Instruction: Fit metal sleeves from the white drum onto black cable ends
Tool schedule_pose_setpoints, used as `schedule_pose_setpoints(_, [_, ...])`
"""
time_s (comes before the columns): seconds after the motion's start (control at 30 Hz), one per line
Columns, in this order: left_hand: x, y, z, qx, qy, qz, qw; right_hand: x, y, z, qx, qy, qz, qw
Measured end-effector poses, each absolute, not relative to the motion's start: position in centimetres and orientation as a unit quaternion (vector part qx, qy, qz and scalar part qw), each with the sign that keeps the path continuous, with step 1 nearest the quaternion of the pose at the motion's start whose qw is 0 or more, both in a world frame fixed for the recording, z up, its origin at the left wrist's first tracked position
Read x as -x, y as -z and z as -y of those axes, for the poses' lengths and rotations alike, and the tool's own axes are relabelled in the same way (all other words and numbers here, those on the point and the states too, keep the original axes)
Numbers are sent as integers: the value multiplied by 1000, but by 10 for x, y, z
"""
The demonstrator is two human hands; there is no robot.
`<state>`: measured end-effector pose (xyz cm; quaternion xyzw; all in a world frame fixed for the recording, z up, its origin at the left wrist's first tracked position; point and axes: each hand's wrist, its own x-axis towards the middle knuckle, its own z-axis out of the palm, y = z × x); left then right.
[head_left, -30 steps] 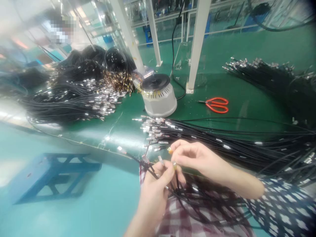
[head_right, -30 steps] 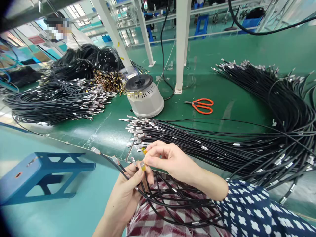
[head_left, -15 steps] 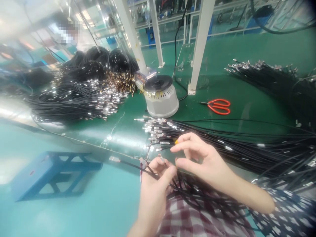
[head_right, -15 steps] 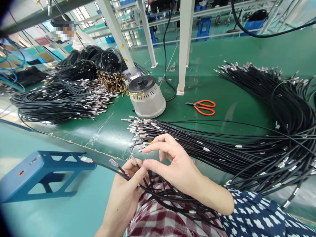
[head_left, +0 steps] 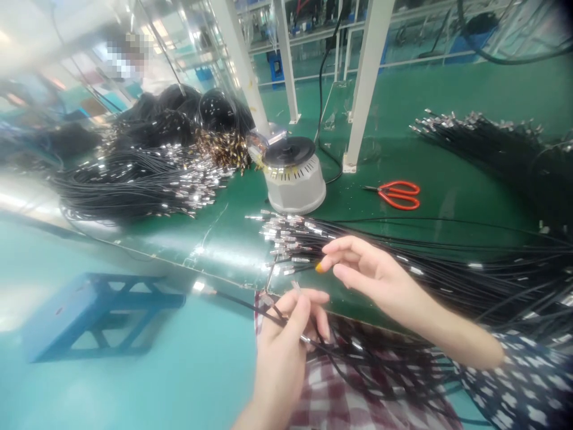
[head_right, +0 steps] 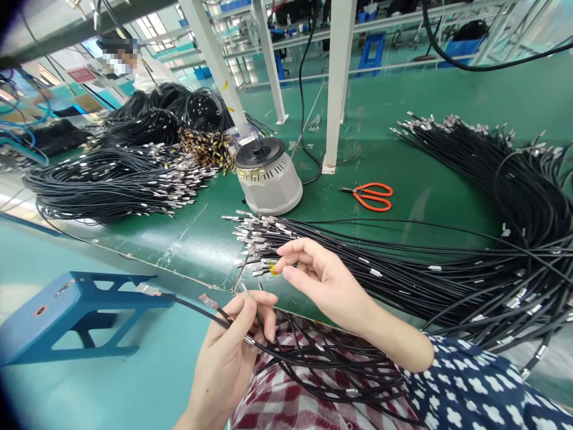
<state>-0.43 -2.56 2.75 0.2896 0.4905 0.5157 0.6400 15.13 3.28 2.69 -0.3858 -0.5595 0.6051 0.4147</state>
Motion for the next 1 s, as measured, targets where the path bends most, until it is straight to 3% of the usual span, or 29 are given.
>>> schedule_pose_setpoints(0.37, [0, -31, 29, -338, -467, -523, 628, -161, -40, -34, 365, -696, 527, 325])
schedule_pose_setpoints(1.0, [2, -27, 32, -392, -458, -526, 600, -163, -59, -41, 400, -619, 635, 233])
